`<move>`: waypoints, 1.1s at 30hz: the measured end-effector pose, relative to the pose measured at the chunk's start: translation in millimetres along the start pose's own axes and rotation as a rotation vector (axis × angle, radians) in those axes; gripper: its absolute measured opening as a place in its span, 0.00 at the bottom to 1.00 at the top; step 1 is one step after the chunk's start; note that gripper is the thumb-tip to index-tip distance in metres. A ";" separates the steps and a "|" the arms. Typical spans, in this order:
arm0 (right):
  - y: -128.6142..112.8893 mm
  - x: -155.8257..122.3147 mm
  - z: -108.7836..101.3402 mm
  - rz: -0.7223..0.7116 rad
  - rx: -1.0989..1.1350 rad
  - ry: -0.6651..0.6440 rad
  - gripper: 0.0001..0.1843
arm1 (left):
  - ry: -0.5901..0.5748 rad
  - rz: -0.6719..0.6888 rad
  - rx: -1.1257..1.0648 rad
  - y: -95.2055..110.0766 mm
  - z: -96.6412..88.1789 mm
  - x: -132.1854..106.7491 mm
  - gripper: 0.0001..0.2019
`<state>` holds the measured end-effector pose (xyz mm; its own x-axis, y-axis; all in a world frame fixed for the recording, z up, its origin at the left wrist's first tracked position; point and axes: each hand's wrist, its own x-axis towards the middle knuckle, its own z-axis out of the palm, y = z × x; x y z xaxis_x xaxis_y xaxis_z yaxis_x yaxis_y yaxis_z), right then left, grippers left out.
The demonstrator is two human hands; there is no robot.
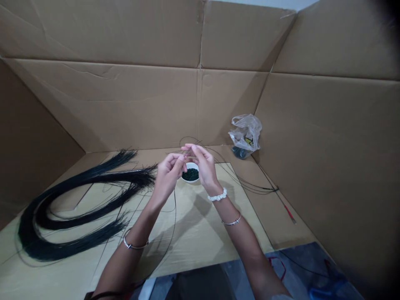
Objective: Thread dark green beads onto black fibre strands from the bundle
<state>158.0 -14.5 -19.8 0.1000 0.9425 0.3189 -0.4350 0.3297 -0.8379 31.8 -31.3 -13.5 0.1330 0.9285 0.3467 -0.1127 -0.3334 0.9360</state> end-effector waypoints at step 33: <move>-1.5 7.5 -3.2 0.165 0.167 -0.001 0.14 | 0.007 0.016 0.007 -0.2 2.3 0.6 0.09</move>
<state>162.2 -7.8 -17.6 0.0140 0.9827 0.1844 -0.5874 0.1574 -0.7939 34.1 -31.1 -13.3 0.1240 0.9242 0.3611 -0.1082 -0.3492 0.9308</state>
